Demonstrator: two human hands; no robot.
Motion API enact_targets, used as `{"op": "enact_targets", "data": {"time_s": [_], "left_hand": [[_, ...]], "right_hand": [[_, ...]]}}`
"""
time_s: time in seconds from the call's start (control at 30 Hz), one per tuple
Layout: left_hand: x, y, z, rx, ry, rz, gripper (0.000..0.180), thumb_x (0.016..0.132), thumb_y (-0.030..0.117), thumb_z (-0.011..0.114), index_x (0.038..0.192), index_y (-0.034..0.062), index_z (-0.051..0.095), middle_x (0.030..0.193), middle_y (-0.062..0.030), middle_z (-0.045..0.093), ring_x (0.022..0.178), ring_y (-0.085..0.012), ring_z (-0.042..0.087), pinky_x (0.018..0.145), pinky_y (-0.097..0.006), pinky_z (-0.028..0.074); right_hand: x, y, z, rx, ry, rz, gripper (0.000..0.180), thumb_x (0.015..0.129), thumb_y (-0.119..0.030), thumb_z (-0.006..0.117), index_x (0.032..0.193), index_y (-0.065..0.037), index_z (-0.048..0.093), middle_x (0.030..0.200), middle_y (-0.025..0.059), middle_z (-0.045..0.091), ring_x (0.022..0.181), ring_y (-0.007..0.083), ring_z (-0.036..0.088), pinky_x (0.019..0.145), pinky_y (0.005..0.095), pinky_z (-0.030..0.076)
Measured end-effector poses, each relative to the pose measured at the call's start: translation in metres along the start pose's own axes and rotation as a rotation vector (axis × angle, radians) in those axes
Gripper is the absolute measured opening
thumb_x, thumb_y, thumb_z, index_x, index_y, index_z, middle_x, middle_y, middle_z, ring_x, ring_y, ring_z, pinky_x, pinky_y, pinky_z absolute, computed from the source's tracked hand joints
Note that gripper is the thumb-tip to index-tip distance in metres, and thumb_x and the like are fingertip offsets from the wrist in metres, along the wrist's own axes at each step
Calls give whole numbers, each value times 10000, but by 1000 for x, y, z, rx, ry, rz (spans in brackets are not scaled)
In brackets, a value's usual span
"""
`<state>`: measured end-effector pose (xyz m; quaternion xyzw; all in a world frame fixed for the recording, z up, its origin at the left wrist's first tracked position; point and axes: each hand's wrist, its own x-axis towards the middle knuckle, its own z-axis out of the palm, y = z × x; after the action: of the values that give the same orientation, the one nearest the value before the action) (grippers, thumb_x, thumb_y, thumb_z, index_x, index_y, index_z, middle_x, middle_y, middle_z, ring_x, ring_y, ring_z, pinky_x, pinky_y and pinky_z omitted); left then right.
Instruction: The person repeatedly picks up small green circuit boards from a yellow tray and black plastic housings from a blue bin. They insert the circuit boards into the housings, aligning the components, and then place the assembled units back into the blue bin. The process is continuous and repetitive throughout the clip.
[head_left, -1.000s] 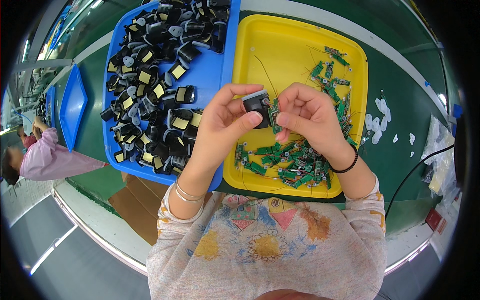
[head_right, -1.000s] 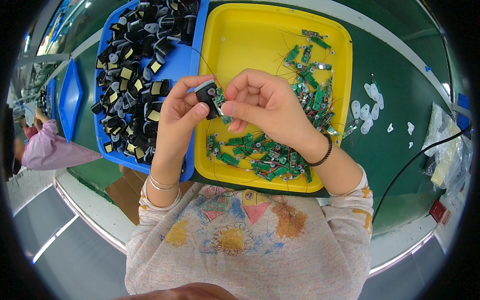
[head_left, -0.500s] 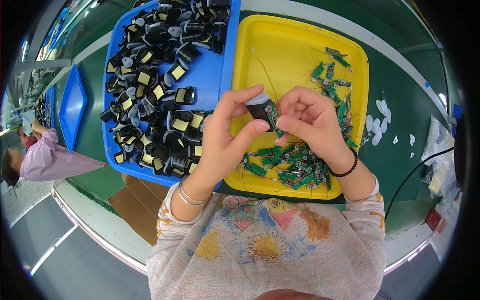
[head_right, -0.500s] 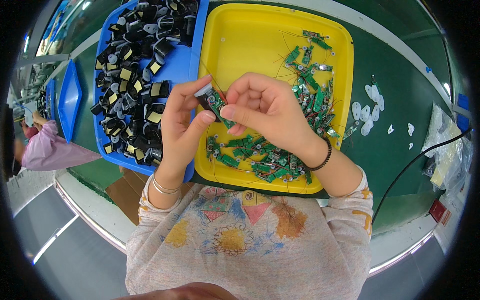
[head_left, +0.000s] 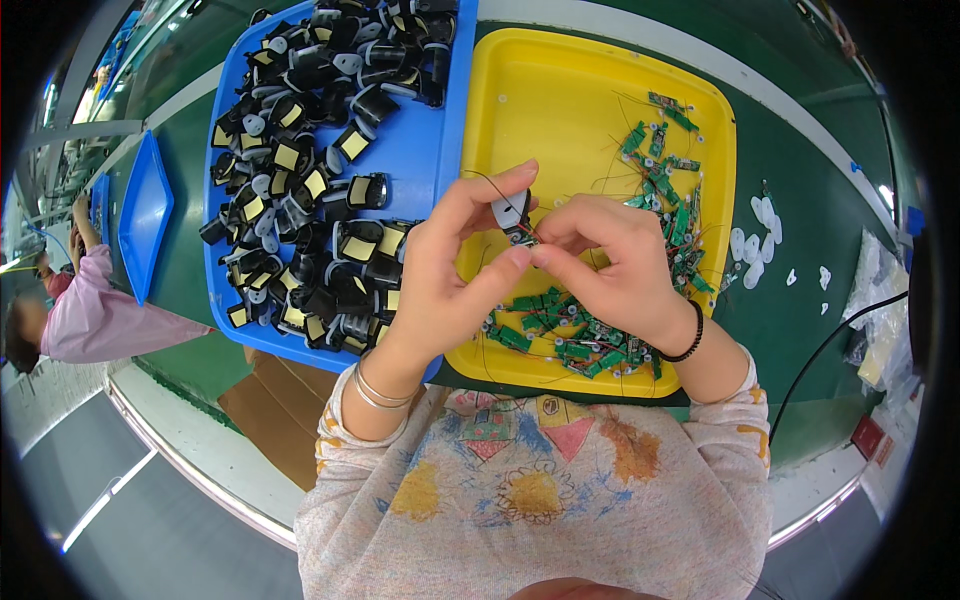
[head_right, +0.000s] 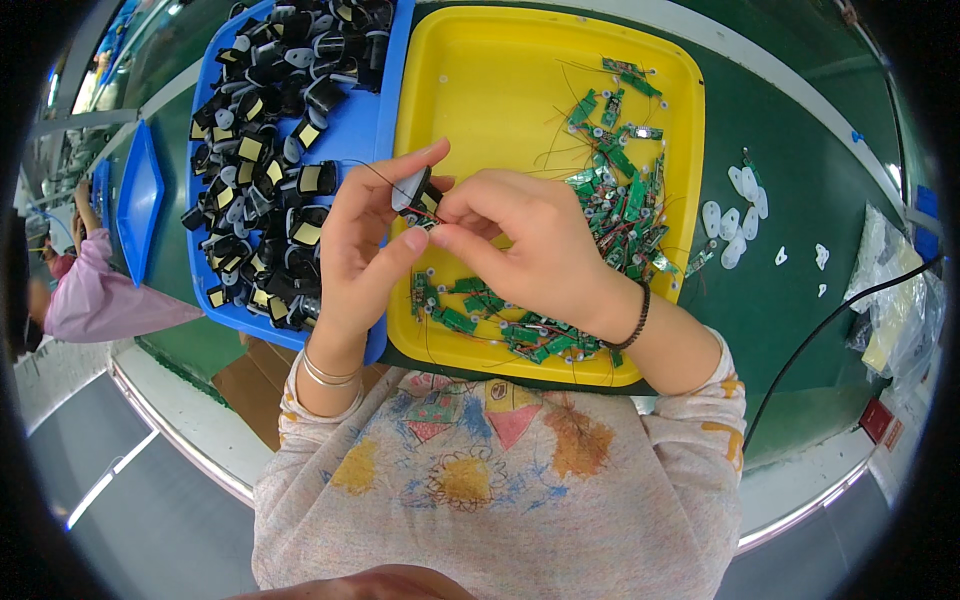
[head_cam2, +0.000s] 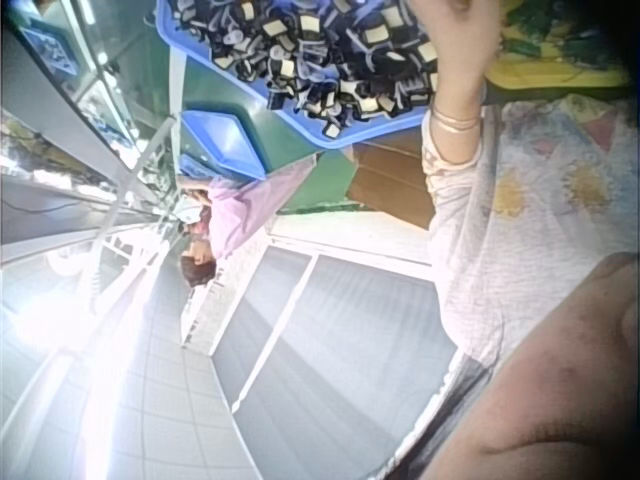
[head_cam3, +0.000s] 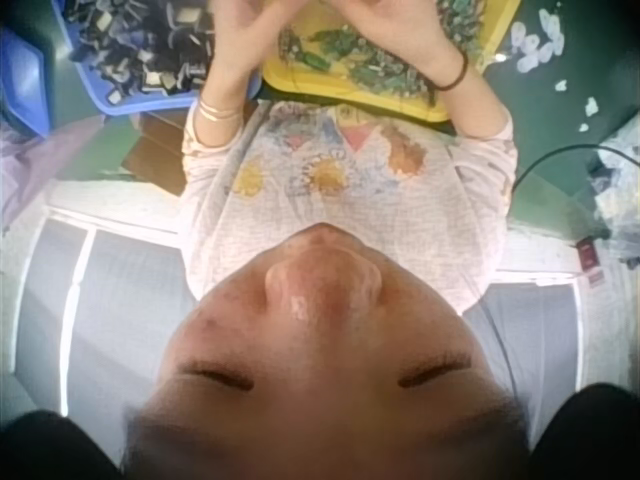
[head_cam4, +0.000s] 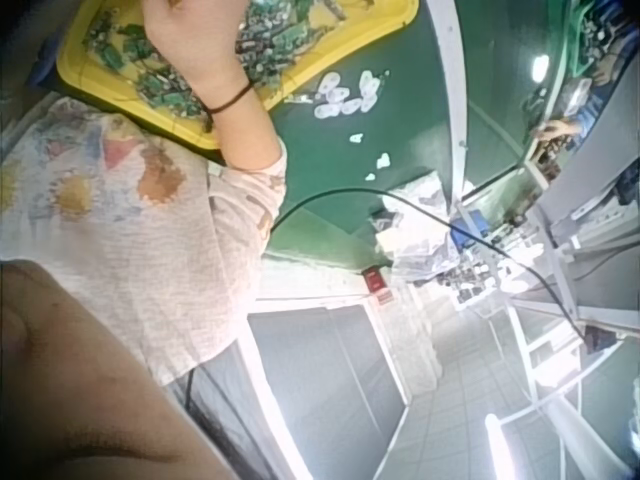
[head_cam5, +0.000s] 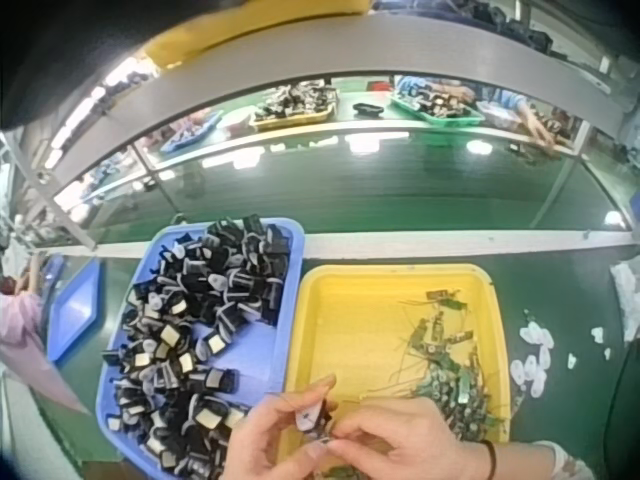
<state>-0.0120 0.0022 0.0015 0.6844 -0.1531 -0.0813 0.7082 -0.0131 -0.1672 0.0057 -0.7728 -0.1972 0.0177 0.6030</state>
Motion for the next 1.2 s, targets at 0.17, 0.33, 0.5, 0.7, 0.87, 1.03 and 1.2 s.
{"op": "enact_targets", "data": {"time_s": [0.17, 0.33, 0.5, 0.7, 0.87, 1.03, 1.2], "left_hand": [[-1, 6, -1, -5, -40, -21, 406, 737, 23, 526, 1124, -49, 427, 1211, -207, 469, 1053, -226, 506, 936, -343, 365], [-3, 1, -4, -24, -10, -14, 425, 709, -20, 526, 1131, -24, 474, 1135, -143, 532, 942, -175, 554, 820, -281, 424], [-4, 12, -9, -13, -74, -131, 363, 735, -1, 526, 1092, -34, 466, 1197, -164, 496, 1004, -187, 530, 897, -317, 399], [1, 8, -17, 275, -33, -16, 458, 736, 115, 629, 1153, 8, 474, 1172, -129, 519, 1028, -236, 506, 897, -346, 390], [9, -3, -45, 1254, 393, 104, 448, 692, 216, 680, 1079, 53, 525, 1025, -97, 553, 1003, -285, 467, 845, -384, 374], [3, 4, -53, 1503, 449, -78, 355, 688, 263, 685, 971, 96, 552, 827, -16, 554, 827, -206, 501, 662, -338, 372], [3, -11, -60, 1568, 440, -165, 331, 687, 283, 683, 950, 116, 571, 756, 4, 559, 767, -177, 519, 633, -326, 375]], "right_hand": [[-1, -1, -1, -104, -19, -72, 112, 740, -60, 644, 779, -5, 554, 699, 85, 581, 592, 190, 606, 525, 255, 482], [0, -3, -1, -118, -39, -69, 117, 734, -54, 652, 775, -1, 556, 702, 80, 583, 592, 172, 608, 534, 245, 484], [-1, -5, -1, 153, -85, 139, 105, 737, -24, 650, 770, 12, 557, 723, 69, 586, 618, 119, 606, 543, 212, 481], [9, -5, -11, 386, -101, 313, 84, 759, -3, 626, 775, 32, 551, 727, 52, 573, 604, 93, 581, 540, 195, 477], [69, 6, -52, -385, -172, 86, 130, 776, -132, 612, 802, -10, 574, 680, 36, 593, 633, 111, 579, 543, 236, 441], [163, 75, -114, -1102, -29, -156, 104, 796, -160, 574, 818, -59, 566, 751, 86, 583, 663, 229, 564, 602, 298, 438], [189, 128, -176, -1404, -151, 58, 166, 799, -224, 581, 859, -72, 555, 842, 81, 592, 762, 244, 565, 648, 325, 449]]}}
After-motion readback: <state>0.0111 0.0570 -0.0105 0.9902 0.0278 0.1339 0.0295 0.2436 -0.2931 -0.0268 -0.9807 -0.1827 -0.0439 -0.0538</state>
